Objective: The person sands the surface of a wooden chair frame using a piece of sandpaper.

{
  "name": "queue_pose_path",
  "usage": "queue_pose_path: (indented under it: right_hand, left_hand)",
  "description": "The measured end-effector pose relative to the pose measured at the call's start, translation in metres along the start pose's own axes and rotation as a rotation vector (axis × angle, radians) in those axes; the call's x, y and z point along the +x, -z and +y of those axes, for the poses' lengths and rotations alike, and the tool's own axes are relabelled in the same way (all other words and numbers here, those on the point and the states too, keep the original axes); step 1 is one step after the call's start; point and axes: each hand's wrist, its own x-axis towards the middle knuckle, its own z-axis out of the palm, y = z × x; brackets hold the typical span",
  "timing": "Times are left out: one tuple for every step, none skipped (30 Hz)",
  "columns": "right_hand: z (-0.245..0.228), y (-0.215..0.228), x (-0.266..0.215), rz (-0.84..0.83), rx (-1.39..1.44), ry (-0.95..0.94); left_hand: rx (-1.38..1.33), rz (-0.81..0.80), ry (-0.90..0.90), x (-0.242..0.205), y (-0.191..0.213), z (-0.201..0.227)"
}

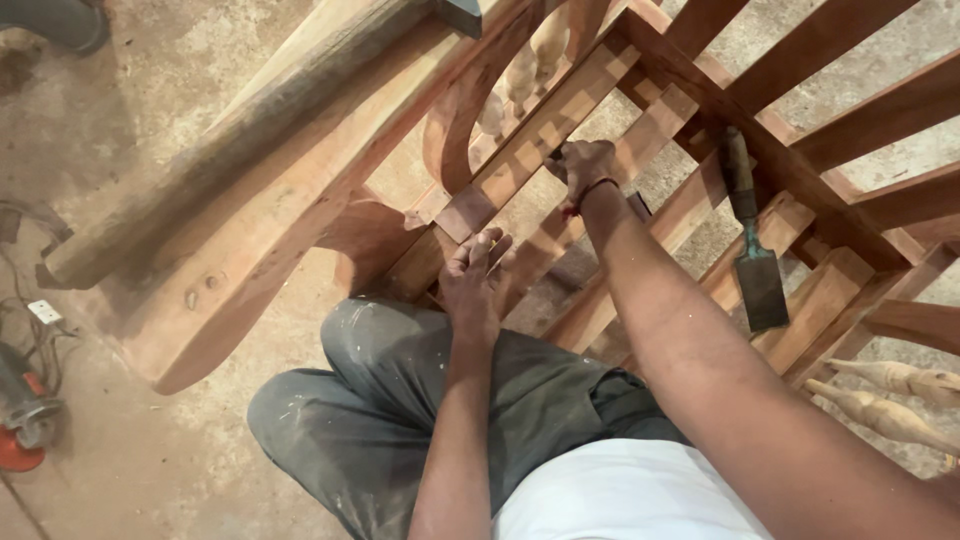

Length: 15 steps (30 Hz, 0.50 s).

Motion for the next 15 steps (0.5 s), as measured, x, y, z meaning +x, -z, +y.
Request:
queue_pose_path:
  right_hand:
    - [-0.001, -0.001, -0.003, 0.016, -0.019, -0.009]
    - [-0.003, -0.002, -0.006, 0.033, -0.038, -0.018]
    - [-0.006, -0.003, -0.011, 0.036, -0.049, -0.013]
    - [-0.008, -0.003, -0.018, 0.041, -0.060, -0.008]
    - [-0.010, -0.004, -0.025, 0.045, -0.071, -0.004]
    - [-0.013, -0.006, -0.031, 0.069, -0.063, -0.007]
    - [-0.016, -0.008, -0.037, 0.093, -0.055, -0.011]
    - [-0.019, -0.009, -0.041, 0.120, -0.047, -0.013]
    - [-0.020, -0.011, -0.044, 0.119, -0.026, -0.012]
    - [-0.020, -0.011, -0.047, 0.119, -0.006, -0.011]
    - [-0.021, -0.011, -0.048, 0.118, 0.014, -0.010]
    - [-0.021, -0.012, -0.048, 0.117, 0.008, -0.010]
    - [-0.021, -0.013, -0.048, 0.116, 0.003, -0.010]
    - [-0.019, -0.013, -0.047, 0.115, -0.003, -0.012]
    - [-0.014, -0.011, -0.047, 0.114, -0.005, 0.051]
  left_hand:
    - [0.009, 0.008, -0.001, 0.000, 0.000, 0.000]
    - [0.019, 0.015, -0.001, 0.000, 0.000, -0.001]
    - [0.028, 0.023, -0.002, 0.000, 0.000, -0.001]
    - [0.000, 0.013, -0.003, 0.000, 0.000, -0.001]
    - [-0.028, 0.004, -0.003, 0.000, 0.001, -0.002]
    - [-0.055, -0.007, -0.003, 0.000, 0.000, -0.002]
    - [-0.031, 0.001, -0.001, 0.000, 0.001, -0.002]
    - [-0.009, 0.007, 0.003, -0.001, 0.001, -0.002]
    - [0.014, 0.013, 0.007, -0.001, 0.002, -0.003]
    - [-0.028, -0.006, 0.000, 0.000, 0.001, -0.004]
    - [-0.071, -0.025, -0.007, 0.002, 0.001, -0.005]
    - [-0.113, -0.042, -0.015, 0.003, 0.001, -0.005]
    - [-0.096, -0.026, 0.003, 0.004, 0.002, -0.006]
    - [-0.077, -0.008, 0.021, 0.004, 0.003, -0.006]
    - [-0.058, 0.009, 0.039, 0.005, 0.004, -0.007]
